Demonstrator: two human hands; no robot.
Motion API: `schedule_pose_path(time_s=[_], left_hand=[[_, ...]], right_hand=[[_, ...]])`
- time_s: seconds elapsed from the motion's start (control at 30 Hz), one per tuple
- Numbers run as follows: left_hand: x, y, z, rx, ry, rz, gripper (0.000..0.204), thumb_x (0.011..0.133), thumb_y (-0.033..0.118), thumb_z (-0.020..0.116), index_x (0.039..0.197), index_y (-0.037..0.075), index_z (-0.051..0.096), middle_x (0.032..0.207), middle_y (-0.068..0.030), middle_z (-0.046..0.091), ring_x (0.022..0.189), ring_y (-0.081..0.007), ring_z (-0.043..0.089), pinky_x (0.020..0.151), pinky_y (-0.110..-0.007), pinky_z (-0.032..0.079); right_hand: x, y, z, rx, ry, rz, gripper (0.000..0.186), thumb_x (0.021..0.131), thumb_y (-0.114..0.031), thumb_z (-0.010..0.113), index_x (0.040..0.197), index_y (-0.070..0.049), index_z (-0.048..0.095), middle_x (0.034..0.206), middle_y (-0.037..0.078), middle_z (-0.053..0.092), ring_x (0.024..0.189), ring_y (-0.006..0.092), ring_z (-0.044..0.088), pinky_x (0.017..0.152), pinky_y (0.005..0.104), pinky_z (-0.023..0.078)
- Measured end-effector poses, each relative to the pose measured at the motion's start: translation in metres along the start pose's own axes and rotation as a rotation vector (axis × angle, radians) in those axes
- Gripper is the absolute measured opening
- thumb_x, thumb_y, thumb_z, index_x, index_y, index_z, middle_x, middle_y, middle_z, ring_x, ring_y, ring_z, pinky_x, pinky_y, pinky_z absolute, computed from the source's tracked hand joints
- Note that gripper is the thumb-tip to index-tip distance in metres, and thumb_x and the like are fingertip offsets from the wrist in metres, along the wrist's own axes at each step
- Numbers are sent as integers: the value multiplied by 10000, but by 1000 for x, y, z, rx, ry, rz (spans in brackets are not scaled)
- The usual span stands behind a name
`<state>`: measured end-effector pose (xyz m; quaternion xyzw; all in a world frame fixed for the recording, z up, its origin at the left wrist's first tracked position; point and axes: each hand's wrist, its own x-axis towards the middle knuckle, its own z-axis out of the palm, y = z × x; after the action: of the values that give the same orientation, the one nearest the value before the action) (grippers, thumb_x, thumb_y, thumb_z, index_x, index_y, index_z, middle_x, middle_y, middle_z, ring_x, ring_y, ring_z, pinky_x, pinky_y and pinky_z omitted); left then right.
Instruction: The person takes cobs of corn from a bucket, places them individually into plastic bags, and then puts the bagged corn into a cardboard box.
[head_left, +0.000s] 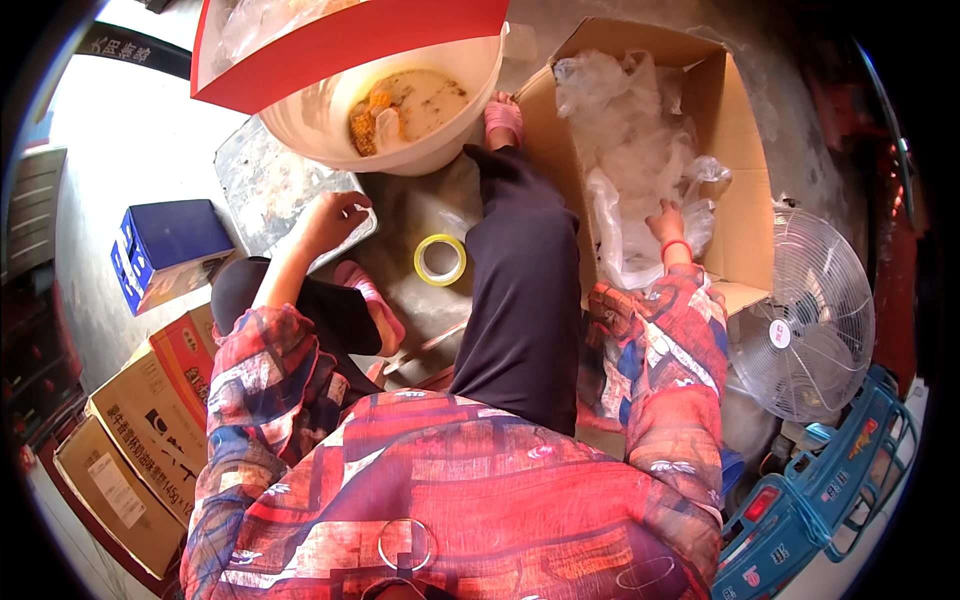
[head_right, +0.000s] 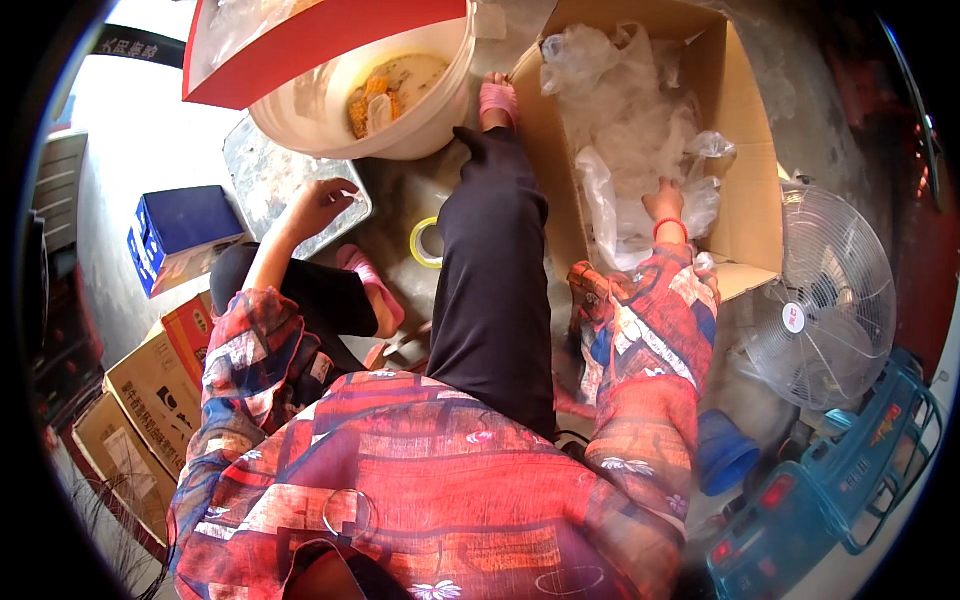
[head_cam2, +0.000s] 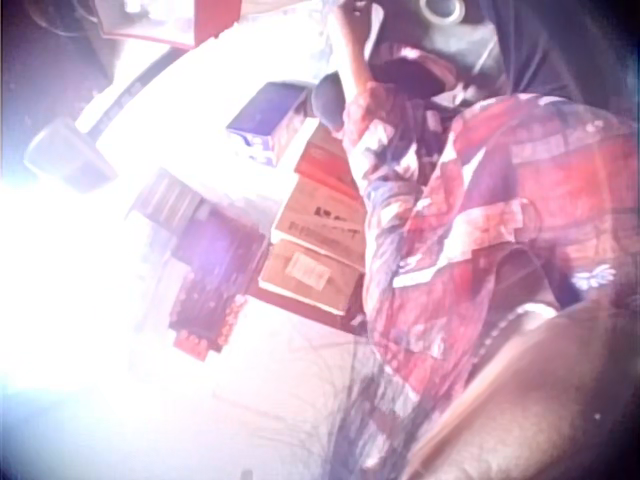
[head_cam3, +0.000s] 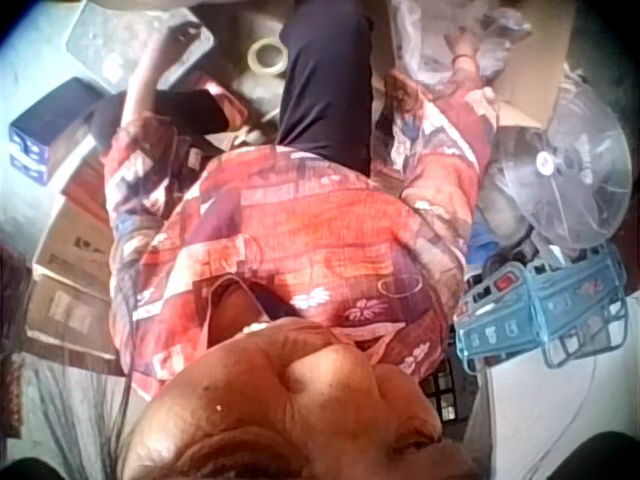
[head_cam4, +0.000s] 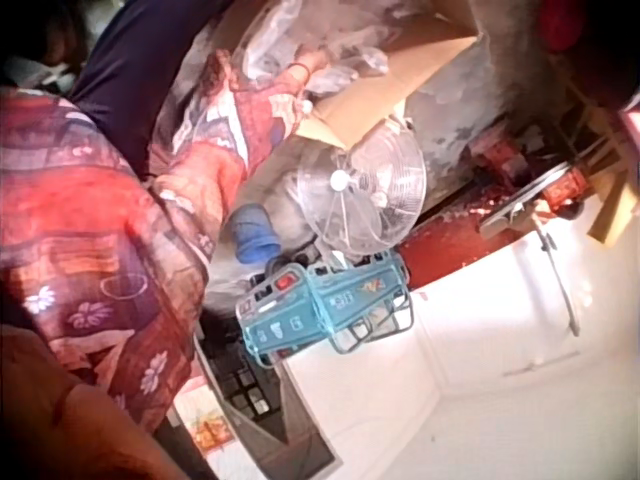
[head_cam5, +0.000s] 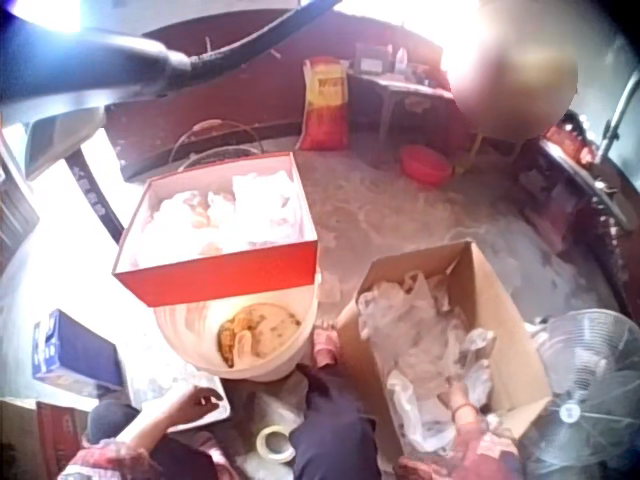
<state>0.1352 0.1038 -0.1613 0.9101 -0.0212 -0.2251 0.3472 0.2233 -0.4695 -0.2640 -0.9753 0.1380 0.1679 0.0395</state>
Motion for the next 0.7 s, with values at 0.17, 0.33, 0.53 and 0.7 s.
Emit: schedule_pose_path(time_s=[0.17, 0.33, 0.53, 0.7], left_hand=[[-2, -1, 1, -10, 2, -2, 199, 779, 140, 586, 956, 76, 646, 793, -152, 643, 723, -259, 628, 679, -358, 488], [1, 0, 2, -7, 23, 35, 206, 779, 145, 588, 964, 74, 647, 812, -142, 648, 739, -247, 630, 687, -352, 488], [-7, -9, 3, -367, 82, 108, 245, 833, 190, 570, 1020, 41, 626, 845, -74, 661, 760, -151, 620, 693, -297, 488], [-35, 61, -15, -866, -160, 78, 578, 890, 526, 405, 1173, 42, 548, 1105, -93, 595, 1051, -180, 536, 898, -311, 411]], right_hand=[[18, 19, -14, 422, 246, 20, 398, 688, -161, 658, 1058, -33, 589, 1053, 191, 589, 972, 287, 575, 850, 349, 450], [5, 42, -56, 1075, 467, 68, 360, 767, -4, 573, 1121, 19, 512, 989, 119, 583, 861, 175, 571, 780, 284, 467], [-77, -55, -159, 1781, 135, -335, 363, 854, 17, 456, 1216, 6, 440, 1160, 106, 515, 1055, 181, 522, 911, 309, 438], [-177, -169, -196, 1717, -181, -739, 349, 842, -57, 515, 1188, -31, 478, 1113, 76, 542, 998, 157, 540, 873, 289, 446]])
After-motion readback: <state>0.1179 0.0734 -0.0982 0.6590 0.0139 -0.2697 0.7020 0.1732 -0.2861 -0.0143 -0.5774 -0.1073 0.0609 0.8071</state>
